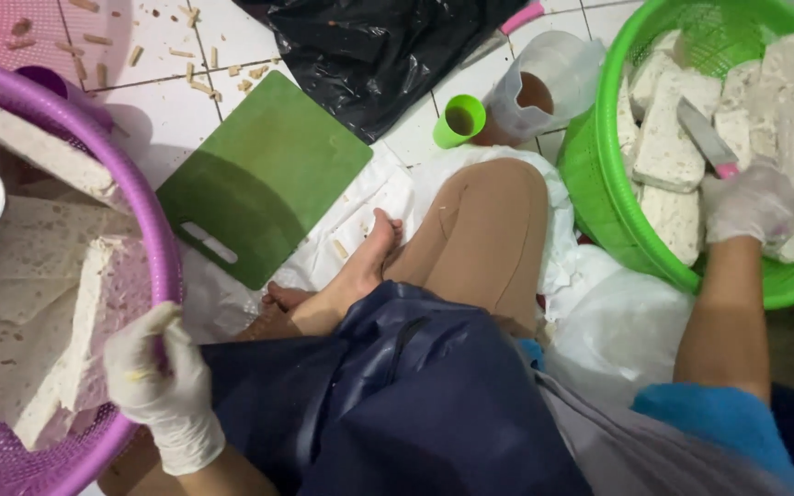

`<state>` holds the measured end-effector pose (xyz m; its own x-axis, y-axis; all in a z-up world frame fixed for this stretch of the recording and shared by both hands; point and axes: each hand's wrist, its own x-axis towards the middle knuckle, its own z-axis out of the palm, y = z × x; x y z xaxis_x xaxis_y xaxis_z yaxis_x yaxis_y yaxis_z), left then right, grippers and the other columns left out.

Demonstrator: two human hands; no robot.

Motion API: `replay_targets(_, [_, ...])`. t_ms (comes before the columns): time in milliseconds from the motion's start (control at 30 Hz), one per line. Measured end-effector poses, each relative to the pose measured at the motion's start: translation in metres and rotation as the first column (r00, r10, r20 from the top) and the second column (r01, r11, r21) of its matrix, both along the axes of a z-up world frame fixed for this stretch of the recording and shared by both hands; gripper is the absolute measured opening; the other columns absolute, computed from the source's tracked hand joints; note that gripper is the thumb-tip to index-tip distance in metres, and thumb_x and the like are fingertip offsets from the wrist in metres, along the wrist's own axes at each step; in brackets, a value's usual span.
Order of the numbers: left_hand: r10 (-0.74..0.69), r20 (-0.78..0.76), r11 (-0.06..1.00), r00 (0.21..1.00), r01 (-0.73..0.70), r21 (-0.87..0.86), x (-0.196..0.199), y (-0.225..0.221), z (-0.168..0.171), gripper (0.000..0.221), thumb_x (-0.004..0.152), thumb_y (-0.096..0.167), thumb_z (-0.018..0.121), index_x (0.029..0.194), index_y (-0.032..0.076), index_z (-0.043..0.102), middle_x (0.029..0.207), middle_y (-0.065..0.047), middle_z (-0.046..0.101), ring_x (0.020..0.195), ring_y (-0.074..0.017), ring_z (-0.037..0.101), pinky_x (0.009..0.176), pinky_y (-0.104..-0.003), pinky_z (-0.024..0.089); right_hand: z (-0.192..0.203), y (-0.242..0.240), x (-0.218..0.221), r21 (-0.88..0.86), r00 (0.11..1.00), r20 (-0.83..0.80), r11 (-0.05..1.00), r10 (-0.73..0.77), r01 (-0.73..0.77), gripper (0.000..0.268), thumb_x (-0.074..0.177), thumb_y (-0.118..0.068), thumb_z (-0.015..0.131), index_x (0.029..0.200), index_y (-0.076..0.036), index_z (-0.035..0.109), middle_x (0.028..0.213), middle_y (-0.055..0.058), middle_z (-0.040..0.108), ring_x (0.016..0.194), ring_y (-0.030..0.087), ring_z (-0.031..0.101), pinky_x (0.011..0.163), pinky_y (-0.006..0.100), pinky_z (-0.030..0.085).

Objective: A person wearing gloves slices blocks of tempeh into thin strips using a knife on a cutting board while sitting on the floor.

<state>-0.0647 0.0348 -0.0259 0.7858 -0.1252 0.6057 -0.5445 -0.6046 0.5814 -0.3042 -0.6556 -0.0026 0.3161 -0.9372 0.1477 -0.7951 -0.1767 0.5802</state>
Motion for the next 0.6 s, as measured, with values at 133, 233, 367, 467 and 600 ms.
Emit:
replay_targets(133, [-0.127,-0.102,0.992,0.987,0.129,0.008,0.001,-0.018,0.007,0.010,0.104,-0.002,0.063,0.112,-0.002,0.069,0.106,-0.015,0.070,0.094,-0.0299,0.065,0.090,-0.039,0.052,0.008,-0.033,-0.020,0.029,0.826,0.500,0.948,0.261,-0.317,0.045,0.094,-0.049,0.071,0.123,-0.016,0.061,0.091,0.021,0.069,0.081,0.040,0.064,0.066,0.051,0.044])
replay_targets(233, [-0.257,-0.223,0.965,0.940,0.261,-0.012,0.004,-0.043,0.015,0.014,0.102,0.007,0.061,0.113,0.000,0.067,0.107,-0.014,0.069,0.097,-0.0283,0.064,0.093,-0.038,0.051,0.011,-0.041,-0.056,0.274,0.494,0.865,0.910,-0.092,-0.310,0.025,0.096,-0.038,0.072,0.105,-0.019,0.059,0.090,0.003,0.063,0.076,0.017,0.064,0.058,0.042,0.050])
replay_targets(367, [-0.326,-0.526,0.944,0.786,0.296,-0.142,0.014,-0.087,0.032,0.033,0.089,0.008,0.071,0.122,0.001,0.066,0.106,-0.022,0.069,0.100,-0.0401,0.067,0.087,-0.047,0.054,0.036,-0.028,-0.018,0.259,0.218,0.959,0.876,-0.183,-0.406,0.027,0.092,-0.030,0.073,0.116,-0.026,0.060,0.102,-0.001,0.066,0.089,0.013,0.069,0.069,0.034,0.056])
replay_targets(467, [-0.554,-0.538,0.833,0.636,0.410,-0.373,0.020,-0.131,0.021,0.053,0.091,0.014,0.071,0.137,-0.003,0.051,0.114,-0.026,0.068,0.105,-0.0392,0.066,0.091,-0.046,0.053,0.016,0.051,0.060,0.041,0.232,0.970,0.894,0.071,-0.446,0.033,0.090,-0.029,0.081,0.118,-0.019,0.065,0.102,0.006,0.069,0.094,0.023,0.070,0.072,0.039,0.055])
replay_targets(600, [-0.780,-0.470,0.621,0.414,0.417,-0.663,0.032,-0.189,-0.028,0.072,0.093,0.027,0.068,0.152,0.007,0.031,0.134,-0.018,0.059,0.119,-0.0254,0.057,0.099,-0.039,0.047,-0.020,0.131,0.138,-0.177,0.216,0.922,0.847,0.321,-0.501,0.040,0.087,-0.026,0.089,0.119,-0.011,0.070,0.102,0.015,0.072,0.098,0.033,0.071,0.075,0.045,0.054])
